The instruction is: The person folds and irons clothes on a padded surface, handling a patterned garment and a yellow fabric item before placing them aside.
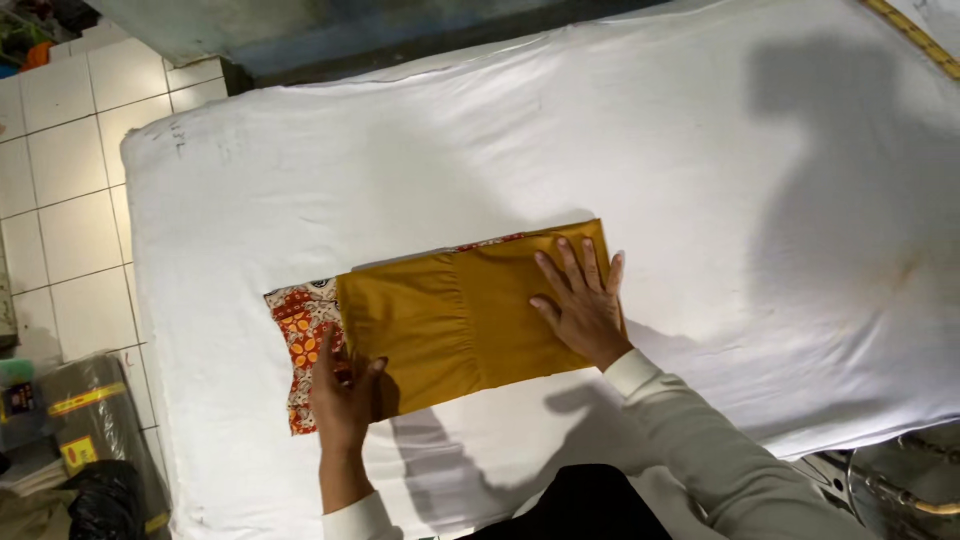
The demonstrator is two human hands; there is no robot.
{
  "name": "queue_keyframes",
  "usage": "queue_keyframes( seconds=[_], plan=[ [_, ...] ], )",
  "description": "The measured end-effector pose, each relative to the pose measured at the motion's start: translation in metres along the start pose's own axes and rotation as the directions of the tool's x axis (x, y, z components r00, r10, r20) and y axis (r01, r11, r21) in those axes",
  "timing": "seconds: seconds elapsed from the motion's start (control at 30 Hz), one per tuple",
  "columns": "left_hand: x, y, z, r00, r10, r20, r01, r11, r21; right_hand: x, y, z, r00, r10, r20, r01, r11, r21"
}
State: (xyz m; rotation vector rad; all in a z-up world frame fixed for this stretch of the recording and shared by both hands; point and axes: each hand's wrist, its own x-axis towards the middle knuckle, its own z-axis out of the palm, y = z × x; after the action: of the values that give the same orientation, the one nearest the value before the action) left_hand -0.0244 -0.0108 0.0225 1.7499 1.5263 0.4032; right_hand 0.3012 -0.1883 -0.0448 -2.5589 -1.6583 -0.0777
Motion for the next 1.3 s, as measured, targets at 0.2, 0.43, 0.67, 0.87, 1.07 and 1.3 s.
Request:
queue_keyframes(
  seconds=[0.2,0.43,0.67,0.87,1.07,1.3],
  plan=[
    [0.016,-0.018,0.057,0.818,0.249,-0.518,-0.207,0.969,0.138,0.001,0.002,0.002,0.982,0.089,0.167,-0.103,0.991,0.082],
    [0.008,0.076,0.122,0.888,0.458,0.044,-0.409,0.744,0.528,-0.043,0.072,0.052,0.856,0.513,-0.058,-0.478,0.830,0.285],
    [0.030,0.063,0.135,0.950,0.245,0.196,-0.313,0.791,0.527,-0.055,0.108,0.078,0.716,0.597,0.361,-0.680,0.481,0.553],
    [0.030,0.064,0.128,0.951,0.194,0.241,-0.295,0.802,0.519,-0.013,0.070,-0.043,0.661,0.317,0.681,-0.638,-0.242,0.731],
    [0.034,0.056,0.136,0.954,0.183,0.239,-0.287,0.793,0.537,-0.003,0.058,-0.079,0.784,0.145,0.603,-0.545,-0.303,0.782],
    [-0.008,0.108,0.078,0.954,0.155,0.255,-0.255,0.867,0.428,-0.003,0.055,-0.085,0.822,0.146,0.550,-0.491,-0.309,0.815]
  ],
)
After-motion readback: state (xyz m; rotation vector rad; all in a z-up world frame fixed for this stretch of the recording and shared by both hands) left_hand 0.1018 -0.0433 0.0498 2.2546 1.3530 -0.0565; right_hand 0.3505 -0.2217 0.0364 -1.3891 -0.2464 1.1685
